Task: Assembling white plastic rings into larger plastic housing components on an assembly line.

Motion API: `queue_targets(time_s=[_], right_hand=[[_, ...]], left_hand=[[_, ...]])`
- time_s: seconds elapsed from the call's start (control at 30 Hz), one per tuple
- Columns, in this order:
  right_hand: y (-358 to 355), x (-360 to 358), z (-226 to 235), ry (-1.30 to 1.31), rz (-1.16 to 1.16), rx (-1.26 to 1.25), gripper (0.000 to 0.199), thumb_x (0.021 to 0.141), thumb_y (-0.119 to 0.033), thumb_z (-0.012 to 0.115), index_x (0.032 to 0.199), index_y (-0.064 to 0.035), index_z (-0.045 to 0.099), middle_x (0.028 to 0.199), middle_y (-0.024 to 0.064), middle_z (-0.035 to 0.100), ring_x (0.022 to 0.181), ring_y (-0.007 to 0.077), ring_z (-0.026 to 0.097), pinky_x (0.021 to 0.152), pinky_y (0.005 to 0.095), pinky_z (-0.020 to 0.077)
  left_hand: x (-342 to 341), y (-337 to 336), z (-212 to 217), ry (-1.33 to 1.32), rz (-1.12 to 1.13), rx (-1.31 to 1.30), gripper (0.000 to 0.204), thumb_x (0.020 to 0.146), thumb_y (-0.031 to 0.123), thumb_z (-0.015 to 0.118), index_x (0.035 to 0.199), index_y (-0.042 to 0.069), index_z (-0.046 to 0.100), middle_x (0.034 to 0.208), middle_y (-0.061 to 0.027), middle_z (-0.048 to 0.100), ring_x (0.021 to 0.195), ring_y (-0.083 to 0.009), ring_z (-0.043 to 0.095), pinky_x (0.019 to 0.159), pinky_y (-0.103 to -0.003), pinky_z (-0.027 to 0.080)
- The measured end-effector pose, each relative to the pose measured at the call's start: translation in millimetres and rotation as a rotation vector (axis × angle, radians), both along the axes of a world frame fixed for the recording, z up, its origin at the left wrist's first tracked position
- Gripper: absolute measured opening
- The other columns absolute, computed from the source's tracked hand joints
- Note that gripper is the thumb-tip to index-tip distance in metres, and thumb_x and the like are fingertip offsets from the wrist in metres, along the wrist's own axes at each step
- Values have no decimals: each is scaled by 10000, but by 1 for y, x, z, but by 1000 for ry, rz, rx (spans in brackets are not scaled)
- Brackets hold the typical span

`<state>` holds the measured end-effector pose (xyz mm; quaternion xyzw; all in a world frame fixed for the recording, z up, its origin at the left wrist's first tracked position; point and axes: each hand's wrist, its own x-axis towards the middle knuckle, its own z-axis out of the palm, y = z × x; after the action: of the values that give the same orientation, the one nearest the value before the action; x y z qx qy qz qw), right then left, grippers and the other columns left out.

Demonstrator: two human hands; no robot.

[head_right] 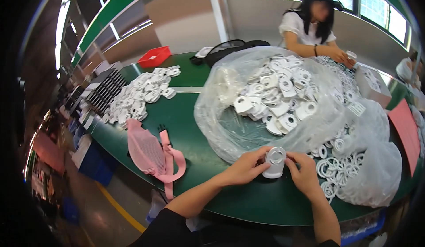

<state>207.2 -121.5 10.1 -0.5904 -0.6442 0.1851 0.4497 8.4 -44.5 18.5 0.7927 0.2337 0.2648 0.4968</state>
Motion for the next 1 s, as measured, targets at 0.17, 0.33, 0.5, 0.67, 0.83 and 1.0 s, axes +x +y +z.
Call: queue_targets(time_s=[0.17,0.33,0.5,0.67,0.83,1.0], right_hand=[[2,-5,1,-85,-32,40,183,787,-38,632,967,-7,643,835,147,641,748,273,613,688,321,473],[0,-3,5,-117,-30,107,180,769,-17,641,948,-1,647,823,131,637,717,232,603,673,297,467],[2,-3,5,-140,-27,107,174,768,-30,644,941,-6,645,802,142,633,714,276,605,657,328,467],[1,-2,4,-150,-47,111,158,770,-38,645,924,-1,653,804,135,637,701,247,603,658,311,464],[2,0,3,-127,-45,117,144,779,-71,647,912,-20,661,818,140,644,727,286,611,647,337,470],[0,5,8,-187,-60,113,113,781,-75,642,878,-22,663,781,127,638,707,290,603,624,334,464]], left_hand=[[-66,57,34,287,241,237,354,821,223,541,1118,35,495,828,-182,604,768,-316,598,696,-405,461],[-183,171,105,170,1055,507,275,799,138,534,1022,-19,506,762,-120,588,692,-208,586,595,-344,473],[-267,220,132,-612,1375,-116,1106,779,312,702,1383,40,-184,1383,-277,225,1078,-444,470,737,-415,552],[-213,205,112,-277,1172,-29,903,790,283,666,1438,48,84,1428,-190,241,1283,-333,323,841,-449,485],[-120,194,75,84,786,415,477,797,234,636,1195,-9,532,1244,-194,513,1165,-305,485,1003,-366,358],[-26,164,25,283,328,607,461,828,325,612,1138,-12,559,1100,-208,582,1033,-342,552,876,-414,436]])
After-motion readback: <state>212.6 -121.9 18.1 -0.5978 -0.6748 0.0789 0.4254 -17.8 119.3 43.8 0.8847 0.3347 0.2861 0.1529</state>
